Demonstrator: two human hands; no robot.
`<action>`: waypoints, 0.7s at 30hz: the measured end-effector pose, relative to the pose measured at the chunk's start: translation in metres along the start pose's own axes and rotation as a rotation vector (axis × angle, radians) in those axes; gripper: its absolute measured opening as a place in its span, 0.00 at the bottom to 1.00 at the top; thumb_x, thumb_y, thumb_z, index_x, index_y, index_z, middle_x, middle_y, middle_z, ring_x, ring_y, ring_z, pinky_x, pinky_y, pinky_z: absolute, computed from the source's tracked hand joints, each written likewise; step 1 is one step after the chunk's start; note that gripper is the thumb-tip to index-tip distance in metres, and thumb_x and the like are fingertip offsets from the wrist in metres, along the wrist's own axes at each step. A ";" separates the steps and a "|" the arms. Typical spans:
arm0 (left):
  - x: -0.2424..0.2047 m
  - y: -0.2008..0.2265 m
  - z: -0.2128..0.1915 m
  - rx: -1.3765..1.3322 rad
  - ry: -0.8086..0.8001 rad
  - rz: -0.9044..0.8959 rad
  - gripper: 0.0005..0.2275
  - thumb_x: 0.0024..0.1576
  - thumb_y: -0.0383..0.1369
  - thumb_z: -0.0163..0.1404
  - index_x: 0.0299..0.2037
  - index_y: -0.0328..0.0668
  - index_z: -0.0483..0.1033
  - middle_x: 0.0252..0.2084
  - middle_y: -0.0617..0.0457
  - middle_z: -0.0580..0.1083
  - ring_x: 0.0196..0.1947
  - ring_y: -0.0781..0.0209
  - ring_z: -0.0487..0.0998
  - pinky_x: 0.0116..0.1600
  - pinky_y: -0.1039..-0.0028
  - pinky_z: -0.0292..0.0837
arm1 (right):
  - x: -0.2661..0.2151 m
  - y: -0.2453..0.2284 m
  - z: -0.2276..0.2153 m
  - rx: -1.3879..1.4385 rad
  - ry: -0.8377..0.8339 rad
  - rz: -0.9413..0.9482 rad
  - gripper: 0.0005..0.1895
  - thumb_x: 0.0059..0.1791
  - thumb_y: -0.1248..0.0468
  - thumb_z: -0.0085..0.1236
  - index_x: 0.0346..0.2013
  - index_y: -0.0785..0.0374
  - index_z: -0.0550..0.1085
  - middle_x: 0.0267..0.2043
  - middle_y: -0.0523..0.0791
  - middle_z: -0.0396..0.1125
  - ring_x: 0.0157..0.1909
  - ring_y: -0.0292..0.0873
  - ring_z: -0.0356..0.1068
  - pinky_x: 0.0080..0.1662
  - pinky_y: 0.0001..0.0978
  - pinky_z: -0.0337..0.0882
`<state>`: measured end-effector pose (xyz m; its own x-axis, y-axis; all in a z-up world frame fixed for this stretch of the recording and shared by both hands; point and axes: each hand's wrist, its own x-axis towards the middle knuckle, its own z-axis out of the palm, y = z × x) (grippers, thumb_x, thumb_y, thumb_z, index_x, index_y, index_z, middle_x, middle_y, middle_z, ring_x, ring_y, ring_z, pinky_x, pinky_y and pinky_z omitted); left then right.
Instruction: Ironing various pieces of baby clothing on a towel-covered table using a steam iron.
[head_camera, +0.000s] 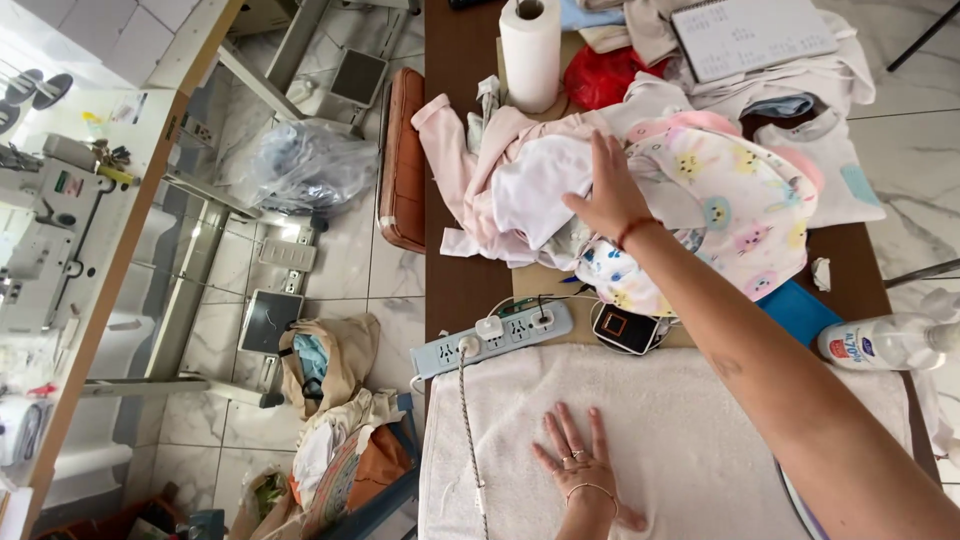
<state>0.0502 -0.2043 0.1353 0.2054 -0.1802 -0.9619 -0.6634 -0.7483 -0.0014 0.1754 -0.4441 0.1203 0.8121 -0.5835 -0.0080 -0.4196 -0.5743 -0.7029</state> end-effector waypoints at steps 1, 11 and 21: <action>0.001 -0.002 0.002 -0.001 0.026 0.016 0.58 0.17 0.45 0.43 0.58 0.51 0.13 0.58 0.38 0.13 0.60 0.40 0.12 0.59 0.42 0.18 | 0.012 0.005 0.008 -0.065 0.047 0.067 0.40 0.39 0.61 0.53 0.58 0.66 0.44 0.58 0.57 0.37 0.58 0.54 0.41 0.49 0.43 0.60; -0.008 -0.016 0.006 0.046 0.070 0.058 0.57 0.25 0.47 0.49 0.58 0.49 0.11 0.58 0.37 0.12 0.59 0.39 0.12 0.57 0.42 0.18 | -0.105 -0.058 -0.013 -0.067 0.284 -0.583 0.05 0.43 0.70 0.49 0.33 0.68 0.67 0.35 0.49 0.65 0.38 0.46 0.63 0.42 0.33 0.63; 0.109 -0.068 0.159 -0.443 1.103 0.567 0.24 0.42 0.19 0.41 0.51 0.53 0.64 0.59 0.58 0.57 0.60 0.59 0.53 0.58 0.61 0.46 | -0.453 0.063 0.042 -0.147 -0.139 -0.034 0.06 0.40 0.68 0.46 0.27 0.56 0.71 0.44 0.37 0.64 0.49 0.38 0.62 0.48 0.29 0.64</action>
<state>0.0034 -0.0717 -0.0129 0.5937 -0.8014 -0.0727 -0.6041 -0.5036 0.6176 -0.2015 -0.1919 0.0493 0.8710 -0.4828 -0.0913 -0.4370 -0.6761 -0.5932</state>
